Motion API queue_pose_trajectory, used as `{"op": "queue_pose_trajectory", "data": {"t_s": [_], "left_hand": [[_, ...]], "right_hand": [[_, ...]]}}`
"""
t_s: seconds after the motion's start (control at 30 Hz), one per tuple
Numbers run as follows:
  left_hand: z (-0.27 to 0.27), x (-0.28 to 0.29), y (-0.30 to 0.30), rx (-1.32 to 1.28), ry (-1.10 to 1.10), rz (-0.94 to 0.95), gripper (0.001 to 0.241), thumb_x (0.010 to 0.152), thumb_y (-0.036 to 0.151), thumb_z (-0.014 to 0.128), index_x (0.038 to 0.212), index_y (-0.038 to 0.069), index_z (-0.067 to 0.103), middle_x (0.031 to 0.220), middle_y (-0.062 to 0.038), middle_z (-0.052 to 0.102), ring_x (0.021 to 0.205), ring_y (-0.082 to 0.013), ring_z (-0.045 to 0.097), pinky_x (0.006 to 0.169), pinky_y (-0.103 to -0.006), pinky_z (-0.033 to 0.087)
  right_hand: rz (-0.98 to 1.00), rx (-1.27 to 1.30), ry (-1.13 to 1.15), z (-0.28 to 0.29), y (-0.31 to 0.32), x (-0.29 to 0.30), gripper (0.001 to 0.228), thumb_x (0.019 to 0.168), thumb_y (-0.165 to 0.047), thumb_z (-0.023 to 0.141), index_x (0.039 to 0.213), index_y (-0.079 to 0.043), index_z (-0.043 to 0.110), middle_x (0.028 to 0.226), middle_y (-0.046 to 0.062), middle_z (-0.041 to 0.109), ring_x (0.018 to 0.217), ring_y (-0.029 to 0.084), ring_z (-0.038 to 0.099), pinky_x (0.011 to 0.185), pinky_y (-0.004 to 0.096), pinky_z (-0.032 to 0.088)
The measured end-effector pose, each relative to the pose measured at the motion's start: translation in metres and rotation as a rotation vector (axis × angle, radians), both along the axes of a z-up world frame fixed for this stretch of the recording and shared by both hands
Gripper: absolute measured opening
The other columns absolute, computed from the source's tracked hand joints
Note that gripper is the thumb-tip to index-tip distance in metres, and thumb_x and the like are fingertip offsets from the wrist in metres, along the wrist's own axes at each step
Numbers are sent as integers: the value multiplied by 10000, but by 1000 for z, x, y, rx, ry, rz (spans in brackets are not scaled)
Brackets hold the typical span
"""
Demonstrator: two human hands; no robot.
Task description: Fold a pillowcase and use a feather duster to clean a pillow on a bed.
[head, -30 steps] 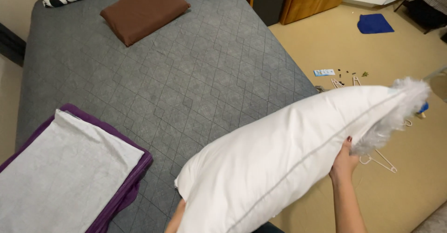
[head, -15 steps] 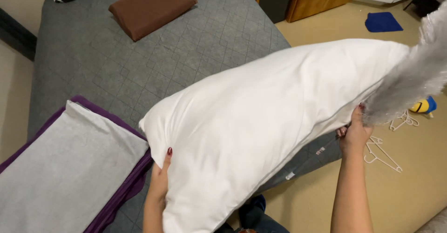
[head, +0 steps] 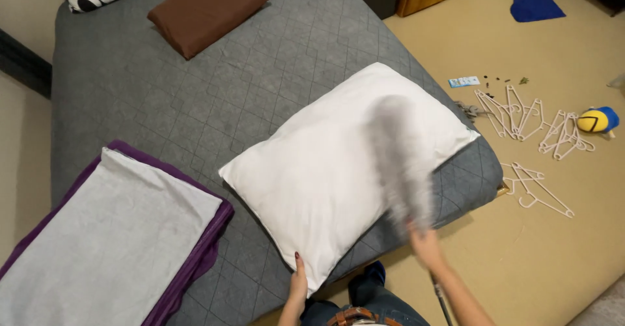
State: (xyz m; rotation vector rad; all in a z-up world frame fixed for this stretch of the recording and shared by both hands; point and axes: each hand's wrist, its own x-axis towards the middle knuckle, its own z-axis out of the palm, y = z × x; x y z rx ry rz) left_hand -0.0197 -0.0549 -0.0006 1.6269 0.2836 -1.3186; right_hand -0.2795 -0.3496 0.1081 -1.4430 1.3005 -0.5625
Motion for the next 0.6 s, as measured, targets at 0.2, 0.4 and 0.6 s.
{"op": "queue_pose_trajectory", "data": {"t_s": [0.2, 0.4, 0.6], "left_hand": [[-21, 25, 18, 336, -487, -331, 827, 1082, 617, 298, 1234, -114, 653, 1178, -355, 758, 1117, -435, 722, 950, -479, 547], [7, 51, 43, 1, -544, -461, 819, 1009, 601, 387, 1106, -154, 689, 999, -282, 762, 1000, -346, 733, 928, -396, 521], [-46, 46, 41, -48, -537, -454, 892, 1009, 650, 299, 1087, -143, 700, 1026, -292, 762, 1056, -313, 734, 966, -369, 515]], "right_hand": [[1078, -436, 157, 26, 95, 40, 303, 771, -86, 680, 1070, -56, 723, 712, 147, 681, 618, 161, 601, 677, 430, 509], [4, -561, 146, -81, -40, -50, 231, 831, -108, 610, 980, 36, 713, 792, 222, 685, 668, 293, 653, 630, 443, 531], [-478, -152, 797, -97, -97, -91, 523, 978, -417, 665, 906, 99, 713, 892, 338, 697, 838, 497, 687, 726, 575, 537]]}}
